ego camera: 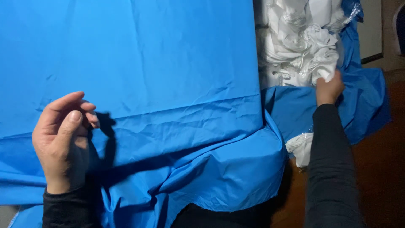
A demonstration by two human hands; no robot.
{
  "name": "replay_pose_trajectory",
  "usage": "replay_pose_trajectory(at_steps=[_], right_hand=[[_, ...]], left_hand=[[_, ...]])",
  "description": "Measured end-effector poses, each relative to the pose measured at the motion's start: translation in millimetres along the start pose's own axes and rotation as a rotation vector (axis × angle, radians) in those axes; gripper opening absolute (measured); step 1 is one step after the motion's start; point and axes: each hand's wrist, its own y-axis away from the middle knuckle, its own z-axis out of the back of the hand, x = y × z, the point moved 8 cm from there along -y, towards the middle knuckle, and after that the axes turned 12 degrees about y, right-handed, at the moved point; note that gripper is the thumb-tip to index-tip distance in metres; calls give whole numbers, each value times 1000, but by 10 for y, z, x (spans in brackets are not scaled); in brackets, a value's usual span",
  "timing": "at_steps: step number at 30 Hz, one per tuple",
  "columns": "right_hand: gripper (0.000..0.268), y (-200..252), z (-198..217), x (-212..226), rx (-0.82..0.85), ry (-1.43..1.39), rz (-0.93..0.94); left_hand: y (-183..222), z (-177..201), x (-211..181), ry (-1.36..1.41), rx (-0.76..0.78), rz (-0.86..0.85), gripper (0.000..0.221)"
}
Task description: Stacking face masks and placing them into plastic bags for packaging
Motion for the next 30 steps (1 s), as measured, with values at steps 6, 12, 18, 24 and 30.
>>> replay_pose_trajectory(at_steps=[6,12,18,24,30], right_hand=[[36,-160,277,-186,-164,-180,-85],[45,90,848,45,-105,-599,-132],[34,700,1850,335,-285,-537,9],[40,1761,2351,2083,38,2,598],[31,3168,3634,4342,-60,-819,1322]], left_hand=[[19,-49,-46,20,20,0,39],[61,-79,-44,53,37,17,39],[179,-436,75,172,266,188,50],[532,-892,580,492,697,514,80],[424,-455,1689,706,314,613,54]])
